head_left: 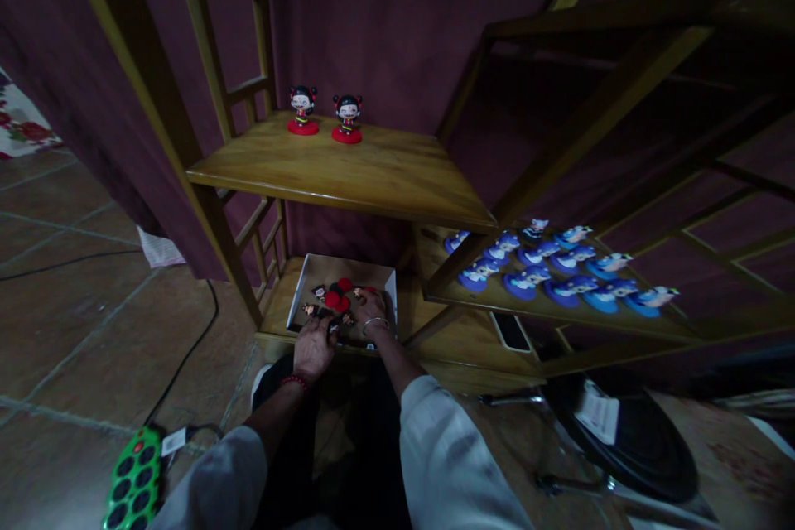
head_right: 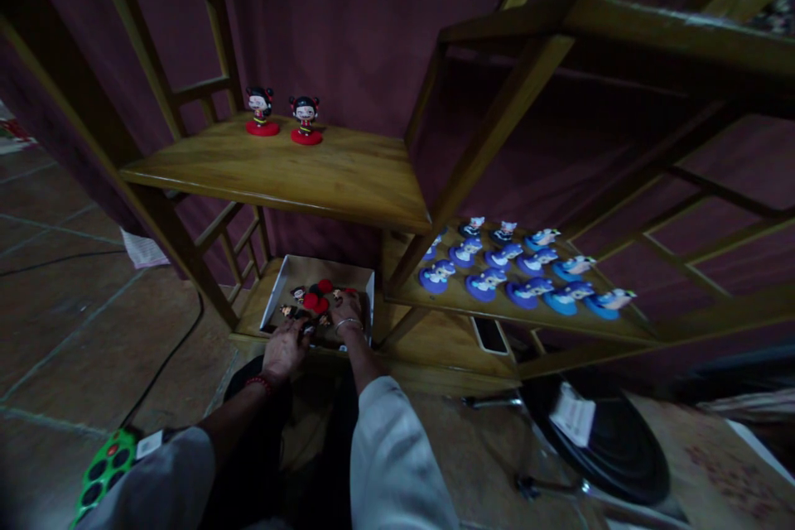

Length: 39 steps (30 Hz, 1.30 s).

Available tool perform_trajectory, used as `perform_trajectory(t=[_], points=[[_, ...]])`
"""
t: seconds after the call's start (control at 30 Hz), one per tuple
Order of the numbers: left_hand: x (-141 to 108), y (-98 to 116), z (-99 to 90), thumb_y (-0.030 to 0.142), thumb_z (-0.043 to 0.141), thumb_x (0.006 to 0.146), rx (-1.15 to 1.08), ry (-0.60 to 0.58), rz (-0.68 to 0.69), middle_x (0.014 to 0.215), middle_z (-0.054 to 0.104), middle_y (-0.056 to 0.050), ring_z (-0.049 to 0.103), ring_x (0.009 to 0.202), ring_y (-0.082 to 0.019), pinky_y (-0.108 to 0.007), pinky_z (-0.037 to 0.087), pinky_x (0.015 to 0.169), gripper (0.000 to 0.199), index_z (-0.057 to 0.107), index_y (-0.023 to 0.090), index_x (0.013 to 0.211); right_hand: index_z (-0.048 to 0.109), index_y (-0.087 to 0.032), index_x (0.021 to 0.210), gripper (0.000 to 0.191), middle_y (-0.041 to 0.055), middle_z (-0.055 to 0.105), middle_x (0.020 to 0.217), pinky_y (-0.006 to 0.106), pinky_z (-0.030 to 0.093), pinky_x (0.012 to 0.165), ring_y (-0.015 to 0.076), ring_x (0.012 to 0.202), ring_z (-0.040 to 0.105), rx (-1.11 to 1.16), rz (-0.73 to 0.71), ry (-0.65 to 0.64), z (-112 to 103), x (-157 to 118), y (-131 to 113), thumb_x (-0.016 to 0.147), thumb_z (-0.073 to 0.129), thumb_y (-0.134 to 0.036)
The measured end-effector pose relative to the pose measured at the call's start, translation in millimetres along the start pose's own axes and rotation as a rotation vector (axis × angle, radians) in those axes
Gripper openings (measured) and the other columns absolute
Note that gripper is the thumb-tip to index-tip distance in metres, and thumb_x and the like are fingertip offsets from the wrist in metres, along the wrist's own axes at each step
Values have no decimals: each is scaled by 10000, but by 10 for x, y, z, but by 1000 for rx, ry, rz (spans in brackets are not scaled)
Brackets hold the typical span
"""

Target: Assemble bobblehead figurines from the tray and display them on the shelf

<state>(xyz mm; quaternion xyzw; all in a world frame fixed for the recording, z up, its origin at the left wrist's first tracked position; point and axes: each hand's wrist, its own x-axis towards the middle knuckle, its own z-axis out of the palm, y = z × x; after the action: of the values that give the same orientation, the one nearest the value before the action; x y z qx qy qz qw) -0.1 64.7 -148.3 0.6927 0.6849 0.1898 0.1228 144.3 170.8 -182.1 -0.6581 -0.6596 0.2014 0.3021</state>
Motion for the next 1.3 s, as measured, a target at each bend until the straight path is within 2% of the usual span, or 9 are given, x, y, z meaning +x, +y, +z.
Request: perform_trajectory(t=[0.2, 0.5, 0.73, 0.97, 1.13, 1.3], points=[[5, 2, -3, 309, 391, 836, 16, -13, -11, 1053, 593, -112, 517, 991, -219, -331, 364, 886, 349, 528, 165, 1124, 650, -170, 939, 381, 49, 628, 967, 251, 402, 872, 158, 930, 539, -55, -49, -31, 2, 67, -140, 667, 419, -38], [1, 26, -61, 311, 393, 836, -11, -52, -19, 1053, 595, -90, 513, 998, -216, -323, 358, 886, 344, 517, 193, 1133, 630, -205, 1011, 315, 43, 635, 1011, 249, 383, 891, 147, 945, 542, -94, -41, -270, 84, 70, -347, 772, 438, -131], [0, 2, -26, 265, 425, 812, 2, -40, 3, 1069, 583, -99, 503, 1015, -213, -311, 352, 896, 355, 503, 177, 1147, 615, -234, 1027, 287, 53, 642, 1013, 277, 379, 872, 179, 947, 556, -276, -98, -358, 96, 18, -513, 781, 473, -198], [4, 10, -35, 277, 415, 817, 4, -49, -12, 1077, 583, -96, 503, 1019, -214, -316, 356, 896, 351, 508, 168, 1137, 568, -220, 1089, 348, 73, 608, 1079, 277, 373, 864, 189, 1001, 539, -329, -106, -358, 88, -12, -596, 747, 514, -185], [0, 10, -32, 266, 404, 819, -11, -52, -8, 1091, 584, -97, 496, 1039, -214, -317, 345, 917, 352, 506, 166, 1140, 514, -172, 1158, 433, 118, 605, 1078, 281, 388, 828, 207, 984, 554, -309, -28, -326, 122, -40, -598, 726, 551, -180], [-2, 17, -45, 259, 413, 810, -33, -43, -10, 1089, 586, -91, 500, 1036, -212, -321, 340, 927, 358, 500, 176, 1147, 583, -181, 1045, 314, 80, 657, 976, 250, 404, 797, 180, 928, 583, -250, 10, -333, 143, -63, -576, 734, 538, -193]])
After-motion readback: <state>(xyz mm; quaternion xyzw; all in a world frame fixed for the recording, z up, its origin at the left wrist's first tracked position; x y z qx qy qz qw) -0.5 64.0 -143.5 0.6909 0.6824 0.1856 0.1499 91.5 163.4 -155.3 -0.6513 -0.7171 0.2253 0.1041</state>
